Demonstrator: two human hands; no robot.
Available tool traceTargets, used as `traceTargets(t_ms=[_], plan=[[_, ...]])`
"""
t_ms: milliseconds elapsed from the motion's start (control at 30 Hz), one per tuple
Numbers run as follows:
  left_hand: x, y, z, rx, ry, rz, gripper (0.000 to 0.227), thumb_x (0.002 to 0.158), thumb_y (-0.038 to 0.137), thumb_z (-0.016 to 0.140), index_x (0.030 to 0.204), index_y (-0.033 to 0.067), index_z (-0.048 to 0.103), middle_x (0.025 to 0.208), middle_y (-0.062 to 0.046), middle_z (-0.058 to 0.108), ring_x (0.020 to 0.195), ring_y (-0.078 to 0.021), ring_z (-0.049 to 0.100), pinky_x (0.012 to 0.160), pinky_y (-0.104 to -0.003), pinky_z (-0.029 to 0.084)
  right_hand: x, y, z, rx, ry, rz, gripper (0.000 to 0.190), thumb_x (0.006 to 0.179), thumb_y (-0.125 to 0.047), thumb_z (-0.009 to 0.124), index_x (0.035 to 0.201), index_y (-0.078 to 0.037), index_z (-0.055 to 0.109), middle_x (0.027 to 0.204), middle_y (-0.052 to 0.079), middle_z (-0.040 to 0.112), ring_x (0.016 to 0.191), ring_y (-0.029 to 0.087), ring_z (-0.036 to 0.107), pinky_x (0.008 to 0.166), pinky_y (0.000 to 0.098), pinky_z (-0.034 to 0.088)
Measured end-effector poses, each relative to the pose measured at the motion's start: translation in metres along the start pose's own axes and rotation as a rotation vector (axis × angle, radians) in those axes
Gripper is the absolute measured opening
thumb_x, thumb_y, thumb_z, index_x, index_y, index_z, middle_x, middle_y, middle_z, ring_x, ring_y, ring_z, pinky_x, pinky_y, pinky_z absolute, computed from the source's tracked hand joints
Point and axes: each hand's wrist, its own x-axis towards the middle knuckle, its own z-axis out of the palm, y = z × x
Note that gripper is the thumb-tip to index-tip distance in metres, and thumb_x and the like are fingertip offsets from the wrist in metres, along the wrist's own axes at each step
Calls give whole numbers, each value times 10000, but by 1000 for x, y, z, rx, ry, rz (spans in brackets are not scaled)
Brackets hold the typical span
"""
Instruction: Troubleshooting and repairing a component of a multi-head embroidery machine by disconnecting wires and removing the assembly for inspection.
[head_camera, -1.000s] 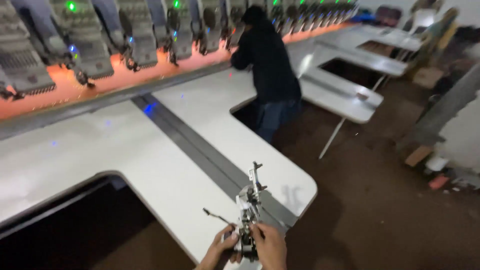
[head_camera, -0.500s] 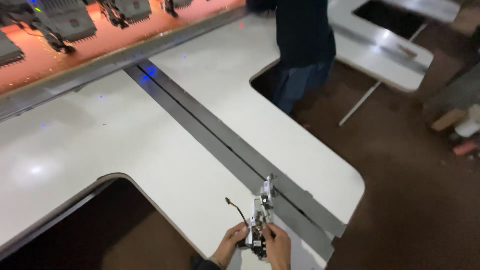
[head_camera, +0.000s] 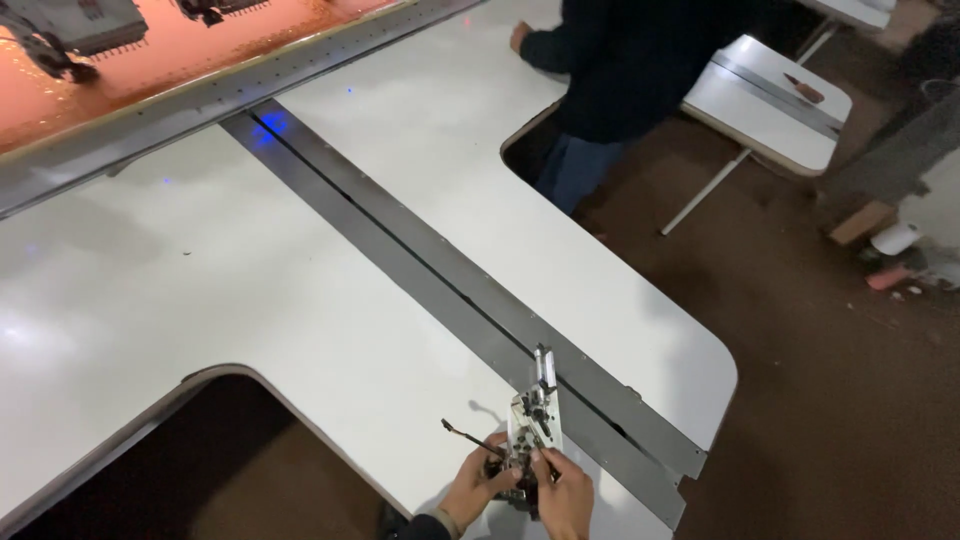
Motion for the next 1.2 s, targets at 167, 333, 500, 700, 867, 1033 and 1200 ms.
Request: traceTargets(t_ms=[167, 333, 500, 700, 867, 1033, 1200], plan=[[-2, 1, 5, -65, 19, 48, 481, 865, 60, 728, 1324, 87, 587, 1140, -103, 733, 1048, -242, 688, 941, -367, 552, -8, -18, -26, 5, -96, -209, 390, 968, -505, 550, 895, -201, 783, 670, -22, 687, 604, 111, 554, 605, 276, 374], [-6, 18, 22, -233, 200, -110, 167, 928, 92, 688, 1075, 103, 610, 1016, -192, 703, 877, -325, 687, 782, -438, 599, -20, -34, -37, 23, -62, -237, 285, 976, -409, 603, 882, -206, 779, 732, -6, 752, 638, 165, 586, 596, 317, 379], [-3, 19, 27, -60, 273, -69, 110, 988, 93, 639, 1038, 129, 547, 844, -146, 659, 854, -266, 667, 847, -341, 475, -14, -27, -43, -199, -57, -286, 282, 1011, -393, 552, 1177, -289, 755, 1125, -63, 772, 945, 257, 698, 736, 454, 528], [6, -18, 4, -184, 358, -90, 273, 886, 50, 755, 1071, 145, 579, 862, -97, 564, 856, -252, 552, 852, -338, 428, -17, -33, -63, -161, 17, -408, 384, 985, -175, 568, 1345, -278, 652, 1280, -41, 736, 1018, 263, 741, 740, 419, 582], [-14, 5, 5, -251, 320, -46, 290, 912, 54, 787, 962, 122, 509, 709, -68, 431, 694, -220, 434, 716, -356, 307, -25, -52, -56, -107, -173, -309, 348, 1022, -335, 525, 1322, -353, 700, 1134, -87, 765, 882, 170, 728, 734, 349, 518], [-7, -2, 11, -304, 410, 46, 345, 854, -28, 788, 890, 140, 489, 707, -59, 482, 694, -200, 457, 710, -346, 340, -27, -71, -58, -52, -240, -280, 376, 1051, -347, 464, 1340, -320, 704, 821, -43, 667, 738, 158, 608, 719, 340, 478], [-5, -20, 16, -278, 506, 140, 362, 828, 5, 841, 917, 121, 510, 769, -60, 486, 713, -182, 481, 728, -336, 419, -27, -74, -57, -48, -199, -261, 322, 977, -314, 537, 1178, -356, 785, 1069, -120, 829, 896, 173, 735, 775, 324, 515]])
